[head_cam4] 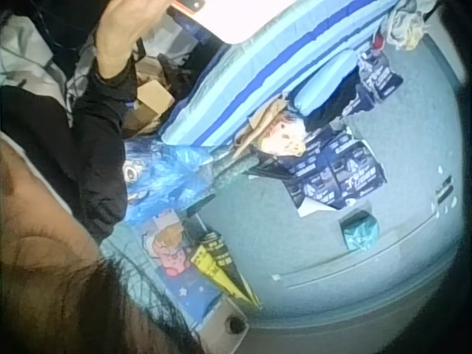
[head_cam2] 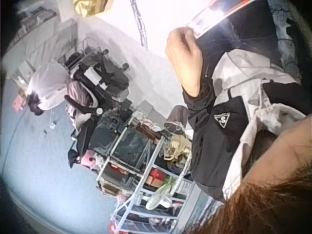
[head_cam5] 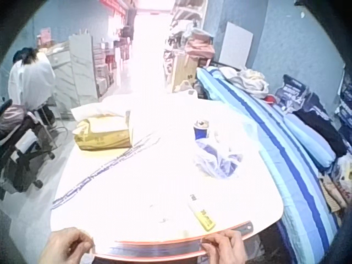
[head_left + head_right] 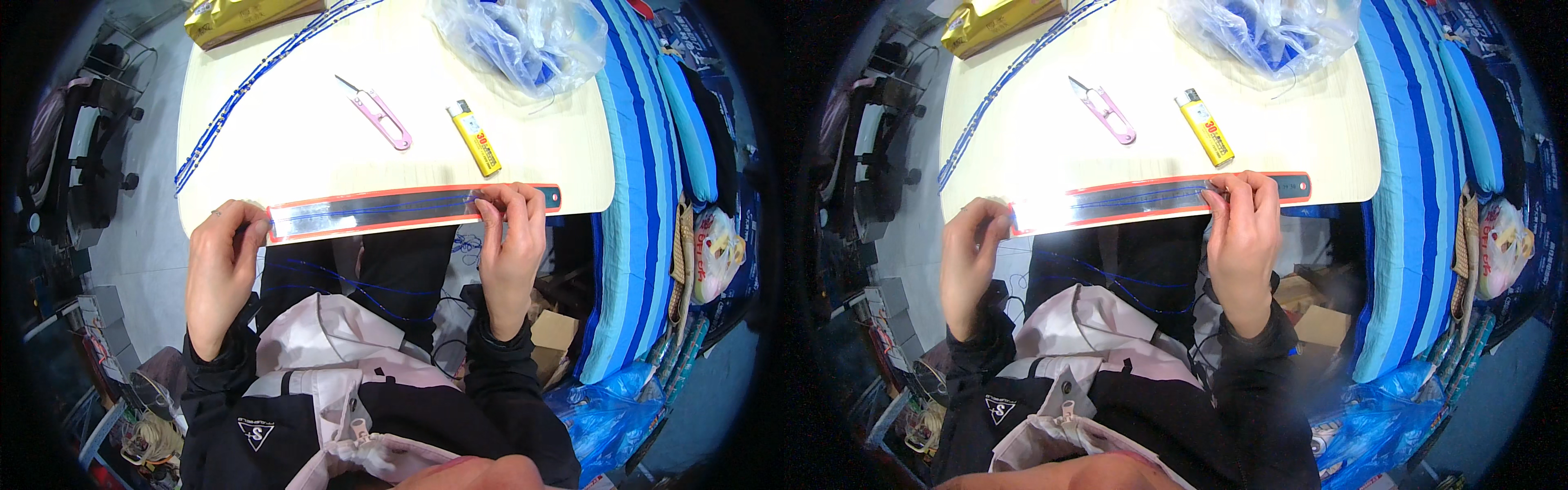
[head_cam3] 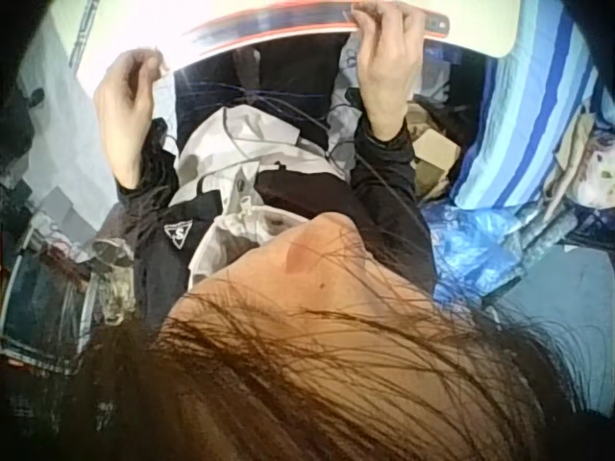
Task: The person measures a blue cord against a ruler, threads small beads onto it, and uses a lighter to heat-seal the cord end. The person repeats this process multiple times, creating short beaded segments.
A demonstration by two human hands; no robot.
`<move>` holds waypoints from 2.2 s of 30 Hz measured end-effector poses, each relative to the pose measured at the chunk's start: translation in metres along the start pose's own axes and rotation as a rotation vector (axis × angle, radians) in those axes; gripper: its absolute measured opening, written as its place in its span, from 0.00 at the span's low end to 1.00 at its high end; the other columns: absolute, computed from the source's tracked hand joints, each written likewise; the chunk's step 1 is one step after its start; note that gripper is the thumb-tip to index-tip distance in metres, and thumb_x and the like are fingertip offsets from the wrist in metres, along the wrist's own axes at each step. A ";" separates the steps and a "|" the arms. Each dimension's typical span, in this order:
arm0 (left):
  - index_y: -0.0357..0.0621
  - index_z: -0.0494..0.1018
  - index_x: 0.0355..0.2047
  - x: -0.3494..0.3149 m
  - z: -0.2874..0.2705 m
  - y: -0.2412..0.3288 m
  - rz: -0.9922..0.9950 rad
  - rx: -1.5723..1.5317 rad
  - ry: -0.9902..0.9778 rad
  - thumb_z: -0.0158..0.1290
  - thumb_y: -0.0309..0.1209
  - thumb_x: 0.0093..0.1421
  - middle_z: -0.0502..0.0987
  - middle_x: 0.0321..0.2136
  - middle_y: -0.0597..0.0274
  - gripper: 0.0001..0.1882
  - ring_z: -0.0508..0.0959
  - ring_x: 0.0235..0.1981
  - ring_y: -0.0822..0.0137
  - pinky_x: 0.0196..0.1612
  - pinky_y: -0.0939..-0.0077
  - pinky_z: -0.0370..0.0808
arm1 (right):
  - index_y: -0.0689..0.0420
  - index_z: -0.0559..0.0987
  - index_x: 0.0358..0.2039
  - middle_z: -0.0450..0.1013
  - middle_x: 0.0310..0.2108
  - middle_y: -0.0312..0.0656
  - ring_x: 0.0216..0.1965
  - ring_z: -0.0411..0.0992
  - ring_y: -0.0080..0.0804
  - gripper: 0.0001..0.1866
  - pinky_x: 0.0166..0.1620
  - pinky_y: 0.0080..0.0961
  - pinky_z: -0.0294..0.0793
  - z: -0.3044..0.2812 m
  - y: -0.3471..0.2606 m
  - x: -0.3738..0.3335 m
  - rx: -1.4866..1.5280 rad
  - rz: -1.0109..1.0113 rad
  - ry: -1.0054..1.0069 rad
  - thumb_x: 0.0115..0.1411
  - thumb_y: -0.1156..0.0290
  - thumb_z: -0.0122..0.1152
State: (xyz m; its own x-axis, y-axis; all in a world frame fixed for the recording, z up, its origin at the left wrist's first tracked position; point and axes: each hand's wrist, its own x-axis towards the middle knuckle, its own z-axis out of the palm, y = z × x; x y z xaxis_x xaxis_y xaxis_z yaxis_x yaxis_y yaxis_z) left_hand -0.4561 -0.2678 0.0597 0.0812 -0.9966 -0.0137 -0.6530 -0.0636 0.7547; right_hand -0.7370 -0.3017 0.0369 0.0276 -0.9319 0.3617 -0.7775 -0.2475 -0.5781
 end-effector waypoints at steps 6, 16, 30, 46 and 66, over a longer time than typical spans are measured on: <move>0.34 0.70 0.30 -0.005 -0.004 -0.007 0.063 0.018 -0.012 0.47 0.18 0.54 0.72 0.23 0.57 0.03 0.72 0.24 0.68 0.28 0.78 0.68 | 0.65 0.74 0.37 0.67 0.37 0.47 0.29 0.69 0.35 0.12 0.31 0.23 0.71 0.013 -0.040 -0.011 0.207 -0.186 -0.048 0.50 0.83 0.60; 0.33 0.69 0.27 -0.051 -0.012 0.005 0.101 -0.297 -0.080 0.49 0.20 0.52 0.72 0.22 0.53 0.02 0.72 0.23 0.56 0.28 0.70 0.68 | 0.65 0.71 0.32 0.68 0.25 0.48 0.24 0.67 0.44 0.09 0.27 0.32 0.67 0.050 -0.103 -0.036 0.461 -0.454 -0.388 0.49 0.82 0.58; 0.36 0.72 0.29 -0.107 -0.013 -0.021 0.341 -0.339 0.136 0.52 0.22 0.53 0.71 0.22 0.58 0.03 0.72 0.21 0.62 0.24 0.75 0.67 | 0.65 0.70 0.28 0.66 0.21 0.42 0.19 0.63 0.26 0.02 0.24 0.20 0.63 0.045 -0.134 -0.084 0.409 -0.401 -0.351 0.57 0.81 0.50; 0.39 0.72 0.33 -0.140 0.059 -0.049 -0.287 -1.817 -0.095 0.49 0.27 0.61 0.72 0.28 0.68 0.05 0.68 0.28 0.78 0.32 0.85 0.66 | 0.59 0.70 0.37 0.72 0.36 0.42 0.36 0.73 0.26 0.05 0.42 0.23 0.76 0.057 -0.147 -0.109 1.794 0.649 -0.687 0.64 0.72 0.47; 0.40 0.69 0.35 -0.146 0.043 -0.064 -0.185 -1.973 -0.234 0.49 0.26 0.60 0.71 0.31 0.63 0.04 0.68 0.31 0.76 0.33 0.84 0.63 | 0.61 0.66 0.37 0.67 0.27 0.36 0.25 0.62 0.16 0.08 0.29 0.13 0.64 0.060 -0.138 -0.132 1.083 0.102 -0.529 0.58 0.80 0.52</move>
State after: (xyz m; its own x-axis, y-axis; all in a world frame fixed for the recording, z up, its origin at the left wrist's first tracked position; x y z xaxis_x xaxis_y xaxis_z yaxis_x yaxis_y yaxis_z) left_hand -0.4583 -0.1201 -0.0150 -0.1512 -0.9826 -0.1082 0.9433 -0.1761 0.2815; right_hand -0.5956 -0.1606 0.0247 0.4475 -0.8906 0.0810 0.1313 -0.0241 -0.9911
